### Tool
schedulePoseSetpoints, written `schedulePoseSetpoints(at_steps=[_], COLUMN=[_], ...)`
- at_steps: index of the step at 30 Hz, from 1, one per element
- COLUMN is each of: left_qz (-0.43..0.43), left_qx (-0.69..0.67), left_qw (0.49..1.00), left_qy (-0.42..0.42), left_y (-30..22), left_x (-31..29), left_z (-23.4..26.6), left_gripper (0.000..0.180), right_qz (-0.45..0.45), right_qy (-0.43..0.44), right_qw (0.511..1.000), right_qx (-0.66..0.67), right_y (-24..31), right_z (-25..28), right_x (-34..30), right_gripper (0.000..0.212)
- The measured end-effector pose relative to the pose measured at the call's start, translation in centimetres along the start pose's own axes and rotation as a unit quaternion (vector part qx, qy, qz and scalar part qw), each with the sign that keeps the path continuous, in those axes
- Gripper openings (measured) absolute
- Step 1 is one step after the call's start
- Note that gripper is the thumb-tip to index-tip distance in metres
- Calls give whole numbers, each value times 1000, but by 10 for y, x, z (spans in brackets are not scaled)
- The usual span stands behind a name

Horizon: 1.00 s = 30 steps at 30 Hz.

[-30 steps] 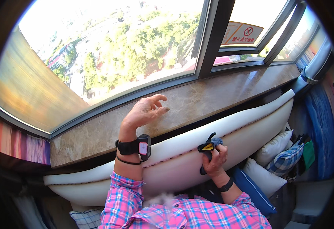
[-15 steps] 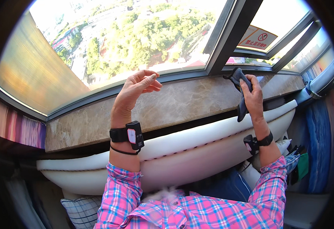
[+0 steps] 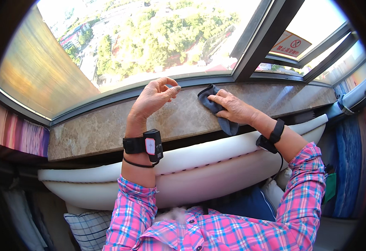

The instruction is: The person wipes the curved white headboard of a bed with a yellow cloth, moving methodically along the studded edge and surface. The person uses both hands to hold and maneuver the cloth while cleaning.

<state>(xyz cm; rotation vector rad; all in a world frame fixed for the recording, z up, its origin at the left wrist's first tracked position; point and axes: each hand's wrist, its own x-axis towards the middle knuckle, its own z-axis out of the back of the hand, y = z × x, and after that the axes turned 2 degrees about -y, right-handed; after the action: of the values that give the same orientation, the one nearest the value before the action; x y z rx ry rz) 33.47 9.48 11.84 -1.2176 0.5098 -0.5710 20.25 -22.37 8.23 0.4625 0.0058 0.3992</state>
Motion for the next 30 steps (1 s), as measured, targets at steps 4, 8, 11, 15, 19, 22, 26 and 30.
schedulePoseSetpoints(at_steps=[4, 8, 11, 15, 19, 22, 26, 30], left_qz=[6, -8, -1, 2, 10, 5, 4, -14], left_qx=[-6, -4, -4, 15, 45, 56, 38, 41], left_qw=[1000, 1000, 1000, 1000, 999, 997, 998, 998], left_qy=[7, -2, -2, 0, -27, -44, -43, -51], left_y=[-3, -2, 0, 3, 3, 2, 0, -1], left_x=[-2, -1, 0, 2, 0, -1, -3, -3], left_z=[-1, -2, -4, -5, -1, 0, 1, 3], left_gripper=[35, 36, 36, 36, 38, 38, 38, 37], right_qz=[-40, -284, -267, -25, 26, -37, -98, 4], right_qy=[-21, -9, 7, 17, 90, 103, 72, 41], right_qw=[995, 929, 938, 992, 988, 984, 984, 996], right_qx=[-90, -239, -222, -125, -121, -144, -133, -82], right_y=[-23, -56, -41, 16, 38, 20, 11, 54], right_z=[19, 48, 38, 7, 14, 42, 50, 14], right_x=[-17, -41, -32, -7, -7, -22, -25, 14], right_gripper=[58, 49, 51, 70, 71, 68, 50, 46])
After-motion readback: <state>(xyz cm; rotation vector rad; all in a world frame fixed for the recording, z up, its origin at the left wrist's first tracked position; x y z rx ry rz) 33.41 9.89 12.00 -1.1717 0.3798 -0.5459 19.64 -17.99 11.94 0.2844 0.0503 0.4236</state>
